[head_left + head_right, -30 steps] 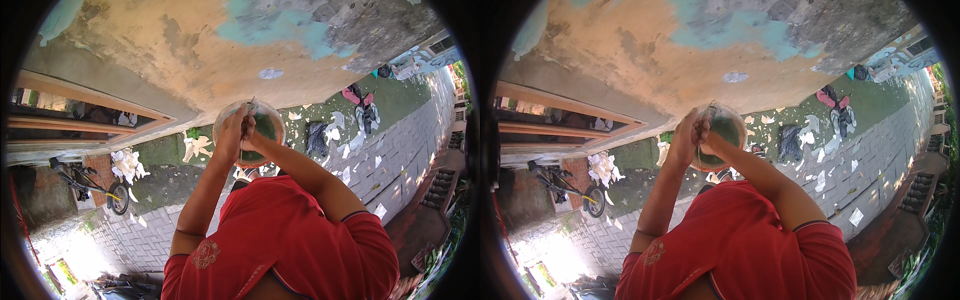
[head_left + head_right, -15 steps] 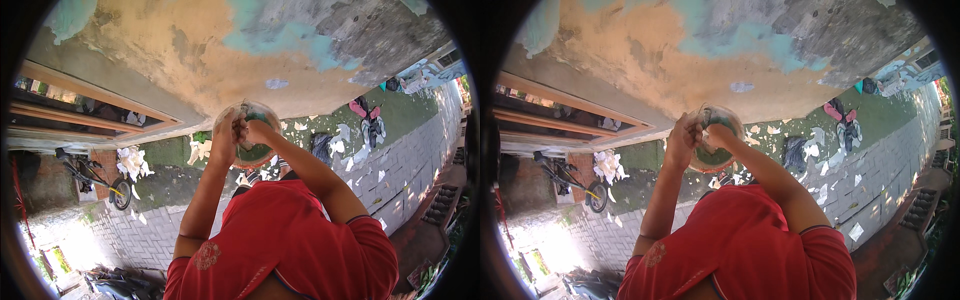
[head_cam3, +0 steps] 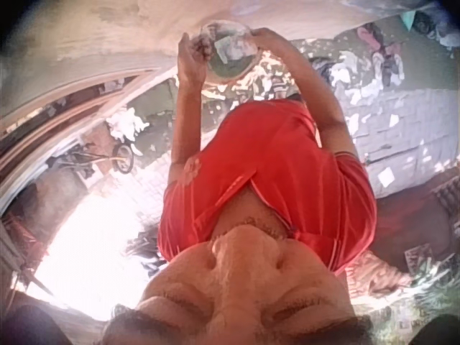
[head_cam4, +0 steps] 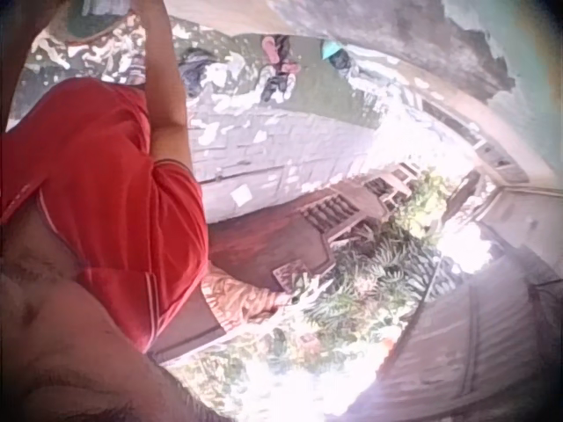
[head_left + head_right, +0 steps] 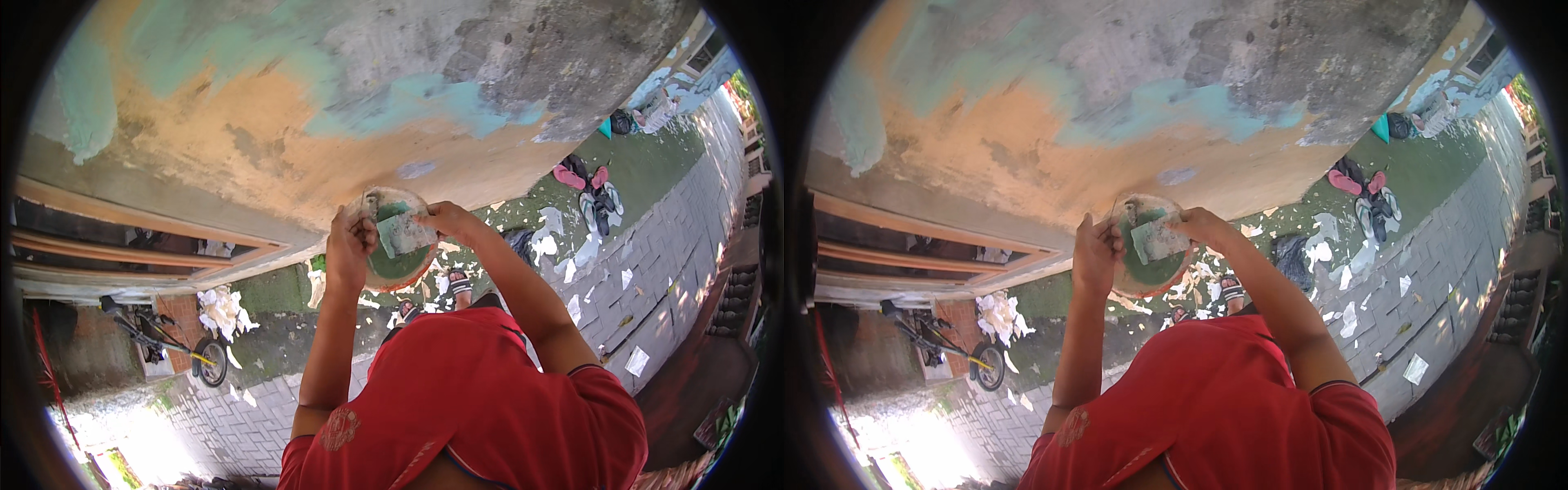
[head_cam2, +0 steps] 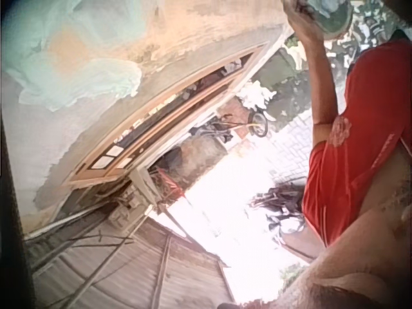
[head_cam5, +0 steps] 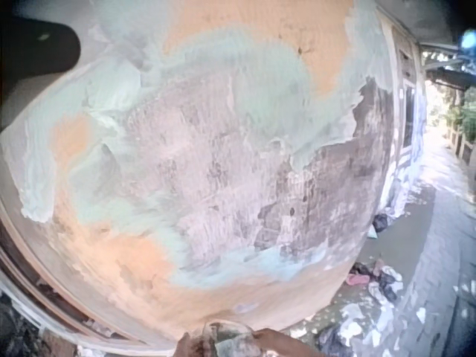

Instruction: The person applies plaster to an exterior wall using a small metal putty knife, repeatedly dipping the tool into a green bucket to scoop more material and then spreading it onto the wall's surface.

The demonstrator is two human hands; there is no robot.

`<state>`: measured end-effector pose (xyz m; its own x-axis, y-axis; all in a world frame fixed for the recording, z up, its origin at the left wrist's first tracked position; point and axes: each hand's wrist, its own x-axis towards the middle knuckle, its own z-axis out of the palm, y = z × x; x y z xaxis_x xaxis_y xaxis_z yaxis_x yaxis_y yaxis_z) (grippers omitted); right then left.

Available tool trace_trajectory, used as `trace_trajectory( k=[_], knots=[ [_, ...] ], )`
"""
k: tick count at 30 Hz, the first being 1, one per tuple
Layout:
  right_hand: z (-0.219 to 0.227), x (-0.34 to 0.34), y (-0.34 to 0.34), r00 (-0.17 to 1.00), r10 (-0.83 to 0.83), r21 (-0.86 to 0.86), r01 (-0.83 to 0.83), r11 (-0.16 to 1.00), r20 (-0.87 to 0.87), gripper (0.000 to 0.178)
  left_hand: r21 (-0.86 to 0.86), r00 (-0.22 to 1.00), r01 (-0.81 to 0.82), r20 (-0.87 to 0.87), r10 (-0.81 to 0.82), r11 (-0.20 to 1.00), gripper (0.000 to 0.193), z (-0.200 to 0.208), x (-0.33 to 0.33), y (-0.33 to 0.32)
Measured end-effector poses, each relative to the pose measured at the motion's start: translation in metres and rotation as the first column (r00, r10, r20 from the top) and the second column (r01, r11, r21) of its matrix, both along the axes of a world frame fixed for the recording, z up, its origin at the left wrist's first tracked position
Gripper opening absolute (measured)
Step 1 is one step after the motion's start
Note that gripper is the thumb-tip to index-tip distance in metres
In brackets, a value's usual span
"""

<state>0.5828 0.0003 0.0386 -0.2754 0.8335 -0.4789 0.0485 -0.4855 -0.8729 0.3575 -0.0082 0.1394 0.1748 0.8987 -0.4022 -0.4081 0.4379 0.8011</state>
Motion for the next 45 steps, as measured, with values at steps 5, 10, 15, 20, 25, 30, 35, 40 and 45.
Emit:
trace_trajectory(
  k=[5, 10, 15, 20, 25, 30, 35, 40, 45],
  knots=[
    [-0.004, 0.044, -0.023, 0.938, -0.173, -0.088, 0.153, 0.984, -0.301, 0.036, -0.042, 0.998, -0.061, 0.016, 0.062, 0.997, 0.055, -0.013, 0.003, -0.001],
    [0.020, 0.103, -0.041, 0.758, -0.445, -0.077, 0.468, 0.880, -0.476, 0.031, -0.093, 0.993, -0.115, -0.031, 0.113, 0.989, 0.053, -0.029, -0.003, -0.004],
    [0.025, 0.164, -0.042, 0.597, -0.728, 0.152, 0.798, 0.583, -0.338, 0.025, -0.167, 0.975, -0.200, -0.135, 0.179, 0.965, 0.052, -0.048, -0.015, 0.002],
    [0.005, 0.189, -0.016, 0.437, -0.861, 0.415, 0.856, 0.308, -0.261, 0.026, -0.161, 0.951, -0.268, -0.205, 0.233, 0.950, 0.050, -0.065, -0.043, 0.005],
    [0.021, 0.168, 0.003, 0.217, -0.973, 0.501, 0.853, 0.148, -0.082, 0.026, -0.179, 0.921, -0.326, -0.283, 0.268, 0.928, 0.048, -0.090, -0.086, 0.008],
    [0.011, 0.143, 0.036, 0.018, -0.996, 0.799, 0.597, 0.077, 0.083, 0.021, -0.183, 0.924, -0.296, -0.305, 0.232, 0.938, 0.045, -0.101, -0.122, 0.015],
    [0.025, 0.112, 0.064, -0.019, -0.989, 0.833, 0.542, 0.111, 0.144, 0.031, -0.186, 0.941, -0.260, -0.270, 0.205, 0.948, 0.044, -0.116, -0.165, 0.021],
    [0.022, 0.101, 0.079, -0.064, -0.975, 0.842, 0.518, 0.149, 0.212, 0.042, -0.186, 0.940, -0.239, -0.288, 0.180, 0.953, 0.043, -0.125, -0.200, 0.026],
    [0.017, 0.092, 0.088, -0.108, -0.986, 0.905, 0.421, 0.068, 0.125, 0.037, -0.188, 0.928, -0.228, -0.340, 0.154, 0.955, 0.044, -0.126, -0.210, 0.034]
  ],
)
